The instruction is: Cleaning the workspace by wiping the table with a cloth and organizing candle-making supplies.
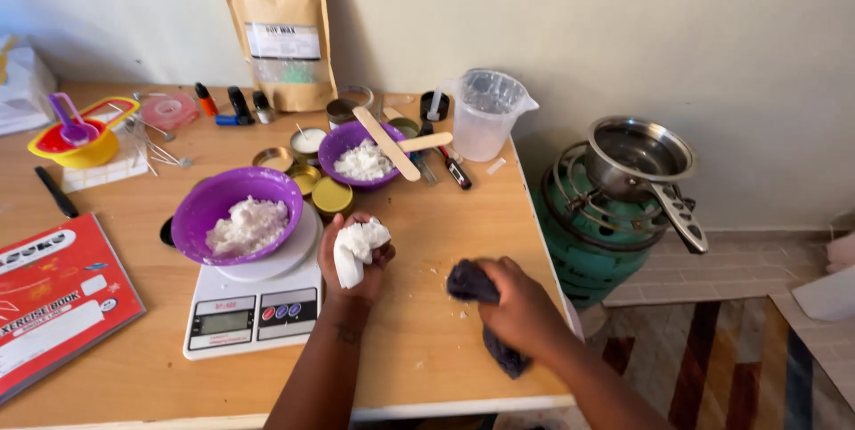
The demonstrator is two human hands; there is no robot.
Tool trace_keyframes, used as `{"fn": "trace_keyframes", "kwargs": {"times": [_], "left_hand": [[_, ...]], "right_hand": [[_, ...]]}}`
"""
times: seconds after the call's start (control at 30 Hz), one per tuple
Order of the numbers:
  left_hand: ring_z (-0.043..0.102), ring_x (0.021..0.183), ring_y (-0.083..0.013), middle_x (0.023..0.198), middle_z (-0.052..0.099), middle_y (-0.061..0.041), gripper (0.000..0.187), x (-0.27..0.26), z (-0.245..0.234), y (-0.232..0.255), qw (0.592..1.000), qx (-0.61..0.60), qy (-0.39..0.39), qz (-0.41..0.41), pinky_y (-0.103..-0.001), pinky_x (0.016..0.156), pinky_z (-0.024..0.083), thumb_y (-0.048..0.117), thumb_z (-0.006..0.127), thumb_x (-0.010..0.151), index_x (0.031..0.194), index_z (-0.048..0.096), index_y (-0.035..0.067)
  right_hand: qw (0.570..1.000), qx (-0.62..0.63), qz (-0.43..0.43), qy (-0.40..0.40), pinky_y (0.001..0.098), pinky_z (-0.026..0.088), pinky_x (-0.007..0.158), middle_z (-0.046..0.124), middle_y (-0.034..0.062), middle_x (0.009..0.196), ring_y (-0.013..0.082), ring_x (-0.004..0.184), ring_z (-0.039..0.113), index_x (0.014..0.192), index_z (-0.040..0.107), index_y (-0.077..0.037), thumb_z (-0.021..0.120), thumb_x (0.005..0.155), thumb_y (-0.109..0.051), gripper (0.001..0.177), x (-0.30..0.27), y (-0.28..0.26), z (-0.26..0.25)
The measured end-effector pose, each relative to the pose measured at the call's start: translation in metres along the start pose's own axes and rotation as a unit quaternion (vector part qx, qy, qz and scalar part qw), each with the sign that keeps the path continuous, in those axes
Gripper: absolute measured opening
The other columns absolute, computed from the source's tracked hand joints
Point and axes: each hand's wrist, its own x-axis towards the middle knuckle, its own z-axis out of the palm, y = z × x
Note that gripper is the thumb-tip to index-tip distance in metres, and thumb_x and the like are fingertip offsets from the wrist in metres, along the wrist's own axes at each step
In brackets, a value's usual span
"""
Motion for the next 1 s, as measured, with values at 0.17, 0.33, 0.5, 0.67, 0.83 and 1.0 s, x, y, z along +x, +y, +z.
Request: {"fn": "trace_keyframes", "kwargs": {"times": [0.17, 0.33, 0.5, 0.67, 0.83, 1.0], "left_hand": [[0.042, 0.043, -0.0166, 0.073, 0.057, -0.006, 0.035, -0.004, 0.001, -0.001, 1.0, 0.002, 0.012, 0.0, -0.029, 0.043, 0.028, 0.04, 0.053, 0.083, 0.078, 0.059, 0.006], [0.041, 0.043, -0.0167, 0.074, 0.057, -0.006, 0.035, -0.002, 0.007, -0.003, 0.999, 0.006, 0.046, -0.009, -0.028, 0.043, 0.027, 0.04, 0.053, 0.082, 0.077, 0.059, 0.006], [0.037, 0.04, -0.0152, 0.072, 0.055, -0.003, 0.032, 0.002, 0.01, -0.005, 0.997, 0.027, 0.068, -0.003, -0.027, 0.041, 0.025, 0.039, 0.055, 0.079, 0.073, 0.059, 0.008], [0.04, 0.042, -0.0146, 0.073, 0.053, -0.003, 0.032, 0.0, 0.004, -0.005, 0.998, 0.034, 0.06, -0.006, -0.025, 0.042, 0.028, 0.04, 0.055, 0.08, 0.076, 0.058, 0.008], [0.046, 0.048, -0.0148, 0.076, 0.055, 0.002, 0.027, -0.001, -0.006, -0.001, 0.997, 0.002, 0.072, 0.003, -0.024, 0.04, 0.028, 0.038, 0.056, 0.082, 0.076, 0.058, 0.011], [0.047, 0.049, -0.014, 0.076, 0.057, 0.003, 0.02, -0.003, 0.01, -0.005, 0.997, -0.01, 0.073, 0.004, -0.024, 0.038, 0.028, 0.031, 0.056, 0.082, 0.068, 0.049, 0.02]], "right_hand": [[0.957, 0.197, 0.198, 0.081, 0.0342, 0.044, 0.074, 0.067, 0.0056, 0.104, 0.0227, 0.092, 0.06, 0.123, 0.06, -0.015, 0.059, 0.073, -0.019, 0.05, -0.007, 0.002, -0.046], [0.944, -0.207, 0.257, 0.026, 0.052, 0.044, 0.093, 0.056, 0.016, 0.118, 0.0442, 0.106, 0.058, 0.125, 0.047, -0.021, 0.054, 0.074, -0.03, 0.053, -0.041, 0.033, -0.026], [0.969, -0.23, 0.087, 0.014, 0.0591, 0.047, 0.065, 0.046, 0.0153, 0.103, 0.048, 0.079, 0.06, 0.133, 0.034, -0.015, 0.059, 0.071, -0.021, 0.068, -0.051, 0.01, 0.023], [0.997, -0.059, 0.046, 0.007, 0.0423, 0.044, 0.072, 0.049, 0.0062, 0.122, 0.0337, 0.098, 0.057, 0.135, 0.039, -0.02, 0.059, 0.073, -0.017, 0.066, -0.037, -0.019, 0.004], [0.951, -0.03, -0.308, -0.003, 0.0388, 0.042, 0.097, 0.059, 0.0155, 0.123, 0.0325, 0.114, 0.057, 0.125, 0.052, -0.005, 0.065, 0.059, -0.002, 0.068, -0.055, -0.016, -0.012], [0.812, -0.217, -0.542, -0.015, 0.0359, 0.033, 0.046, 0.059, -0.0013, 0.096, 0.0201, 0.066, 0.046, 0.106, 0.064, -0.021, 0.053, 0.095, -0.022, 0.016, -0.075, 0.017, 0.041]]}}
